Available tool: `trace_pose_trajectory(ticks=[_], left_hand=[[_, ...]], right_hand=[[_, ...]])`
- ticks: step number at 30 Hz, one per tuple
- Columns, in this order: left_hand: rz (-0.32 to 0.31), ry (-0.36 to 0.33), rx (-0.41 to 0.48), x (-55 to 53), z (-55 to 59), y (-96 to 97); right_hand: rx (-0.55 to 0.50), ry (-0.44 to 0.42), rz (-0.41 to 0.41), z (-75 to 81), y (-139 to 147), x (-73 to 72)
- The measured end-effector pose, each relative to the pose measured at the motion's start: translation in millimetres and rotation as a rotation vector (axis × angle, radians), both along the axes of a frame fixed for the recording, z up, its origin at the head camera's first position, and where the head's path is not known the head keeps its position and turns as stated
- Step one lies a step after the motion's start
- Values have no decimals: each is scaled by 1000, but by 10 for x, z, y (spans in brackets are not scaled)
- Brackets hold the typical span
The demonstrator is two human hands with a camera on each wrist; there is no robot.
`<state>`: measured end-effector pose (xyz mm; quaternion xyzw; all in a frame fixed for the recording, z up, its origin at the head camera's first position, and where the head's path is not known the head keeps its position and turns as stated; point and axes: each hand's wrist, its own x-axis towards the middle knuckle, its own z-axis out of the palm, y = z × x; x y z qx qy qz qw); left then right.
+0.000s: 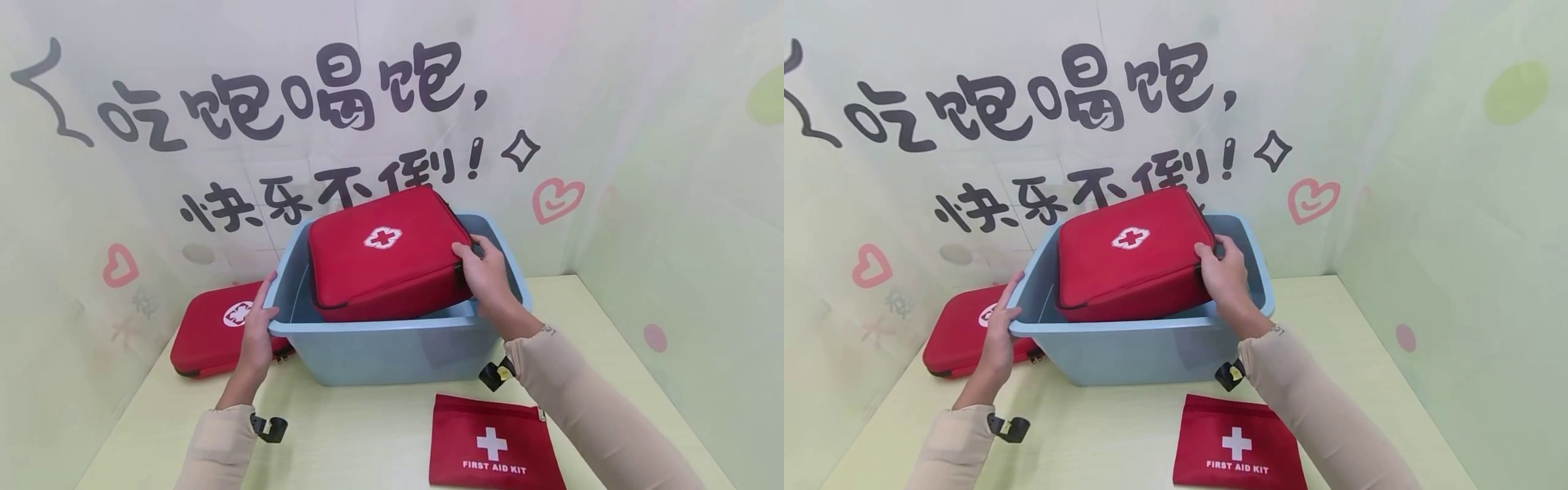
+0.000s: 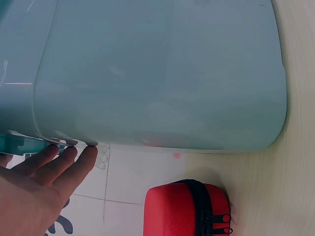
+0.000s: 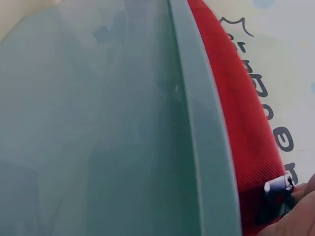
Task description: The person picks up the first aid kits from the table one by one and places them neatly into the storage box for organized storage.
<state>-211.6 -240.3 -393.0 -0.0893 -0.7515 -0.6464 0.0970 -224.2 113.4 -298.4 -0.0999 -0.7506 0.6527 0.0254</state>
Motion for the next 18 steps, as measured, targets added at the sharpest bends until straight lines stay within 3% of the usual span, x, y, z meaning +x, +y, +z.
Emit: trace_pose_trajectory(ticks=[11,18], left_hand=[[19,-17,-20,-2,-7,-8],[9,-19,5,1,9,18]], right_hand=[[46,-121,191,-11,-45,-17],[203,-140,291,-26,-110,-19]])
